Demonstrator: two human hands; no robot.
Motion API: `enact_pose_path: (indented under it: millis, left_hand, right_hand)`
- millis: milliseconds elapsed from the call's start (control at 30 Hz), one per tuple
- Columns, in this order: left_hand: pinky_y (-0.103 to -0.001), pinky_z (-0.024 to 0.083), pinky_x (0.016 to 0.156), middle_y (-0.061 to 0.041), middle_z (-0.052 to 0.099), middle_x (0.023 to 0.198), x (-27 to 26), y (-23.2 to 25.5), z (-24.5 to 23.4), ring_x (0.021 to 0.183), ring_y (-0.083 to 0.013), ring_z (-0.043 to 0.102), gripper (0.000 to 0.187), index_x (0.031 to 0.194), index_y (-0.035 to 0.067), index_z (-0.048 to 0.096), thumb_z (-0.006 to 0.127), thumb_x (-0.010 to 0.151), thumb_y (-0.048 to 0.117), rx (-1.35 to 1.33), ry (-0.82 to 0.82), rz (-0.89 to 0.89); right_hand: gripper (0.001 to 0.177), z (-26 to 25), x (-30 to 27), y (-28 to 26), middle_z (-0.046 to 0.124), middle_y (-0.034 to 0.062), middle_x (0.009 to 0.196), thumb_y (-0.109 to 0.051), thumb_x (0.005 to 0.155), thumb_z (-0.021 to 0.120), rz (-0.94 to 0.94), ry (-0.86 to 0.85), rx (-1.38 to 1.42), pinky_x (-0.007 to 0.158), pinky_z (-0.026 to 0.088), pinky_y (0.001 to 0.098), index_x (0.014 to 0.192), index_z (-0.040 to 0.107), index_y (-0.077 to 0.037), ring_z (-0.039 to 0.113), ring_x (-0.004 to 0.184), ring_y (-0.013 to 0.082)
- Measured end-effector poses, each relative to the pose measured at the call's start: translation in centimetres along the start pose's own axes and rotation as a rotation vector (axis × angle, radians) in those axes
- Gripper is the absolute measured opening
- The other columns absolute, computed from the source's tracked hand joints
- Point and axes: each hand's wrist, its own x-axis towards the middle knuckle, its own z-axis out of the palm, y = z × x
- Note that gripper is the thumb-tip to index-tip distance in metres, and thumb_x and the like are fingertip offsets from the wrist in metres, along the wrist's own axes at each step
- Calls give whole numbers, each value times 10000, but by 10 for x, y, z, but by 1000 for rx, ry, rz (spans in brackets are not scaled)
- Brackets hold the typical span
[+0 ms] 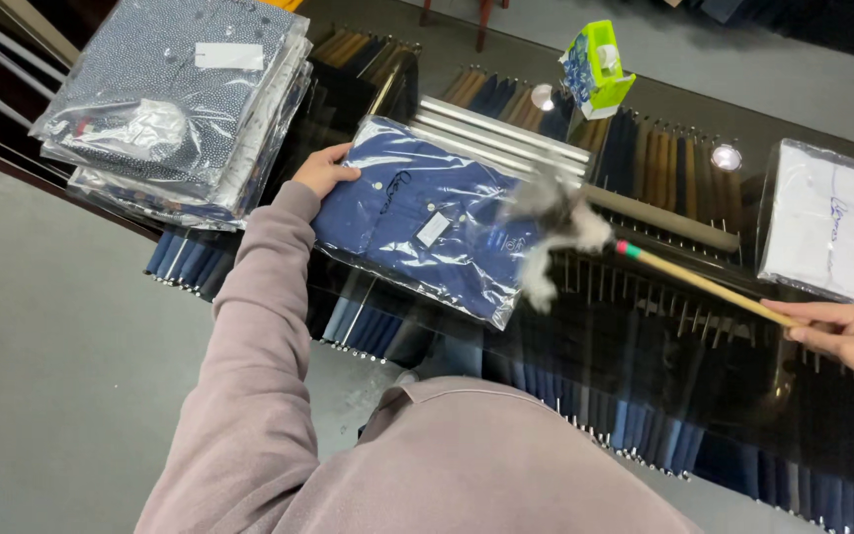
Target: The person picks up several packaged shirts one at a time from a glass counter, dusts each side of the packaging using a feather duster, and then stacks the dusted shirts back onto the counter.
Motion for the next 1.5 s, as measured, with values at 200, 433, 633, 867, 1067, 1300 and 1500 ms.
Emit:
enact_pose_path:
  millis: [200,433,633,867,1067,1300,1500]
  left_hand:
    - [-356,567,968,-55,720,1279,1,5,-1,1038,-218,710,592,1463,222,602,659,878,149,-8,-3,-6]
    - [-339,591,846,-61,764,1114,1,21,2,912,-209,735,397,1287,173,727,643,899,163,-57,-56,15]
    - [-344,570,958,-98,692,1265,-99,135,4,1115,-206,680,453,1374,52,580,634,924,60,152,30,921]
    - [-475,597,760,-178,632,1143,-143,121,66,895,-350,682,286,1283,-5,619,540,1012,-53,751,139,1749]
    - [-557,465,1046,-99,646,1090,-103,-18,94,987,-305,628,415,1184,140,637,635,850,-107,962,34,1609]
    - [-666,332,1143,-165,603,1382,-144,-56,114,1348,-421,511,545,1261,106,665,736,820,417,1030,-13,1237]
    - [-566,358,1142,-130,600,1325,-149,-64,142,1349,-395,501,662,1328,103,613,714,845,545,1041,111,1094]
  right_hand:
    - [556,0,5,22,794,129,619,76,812,835,48,-238,59,454,358,295,1308,868,-174,466,486,207]
    - [459,32,-12,-54,480,33,858,27,1068,599,-141,574,162,628,289,222,1512,628,-85,349,676,122]
    - [493,97,-52,-102,584,198,991,73,1096,554,-201,723,415,503,344,261,1586,558,21,422,594,174]
    - [426,139,-83,-123,589,184,1063,8,1170,488,-96,777,496,585,351,265,1592,549,6,428,662,179]
    - [445,126,-105,-143,783,59,1134,-30,964,664,-37,491,-44,1035,453,262,1386,737,-154,685,1022,167]
    - [495,157,-24,-152,755,-34,1170,-202,1009,595,-46,438,-331,868,517,335,1478,635,-353,688,976,199]
    - [506,182,40,-228,676,4,1077,-148,1026,558,-213,455,-425,793,538,428,1487,595,-353,663,887,260]
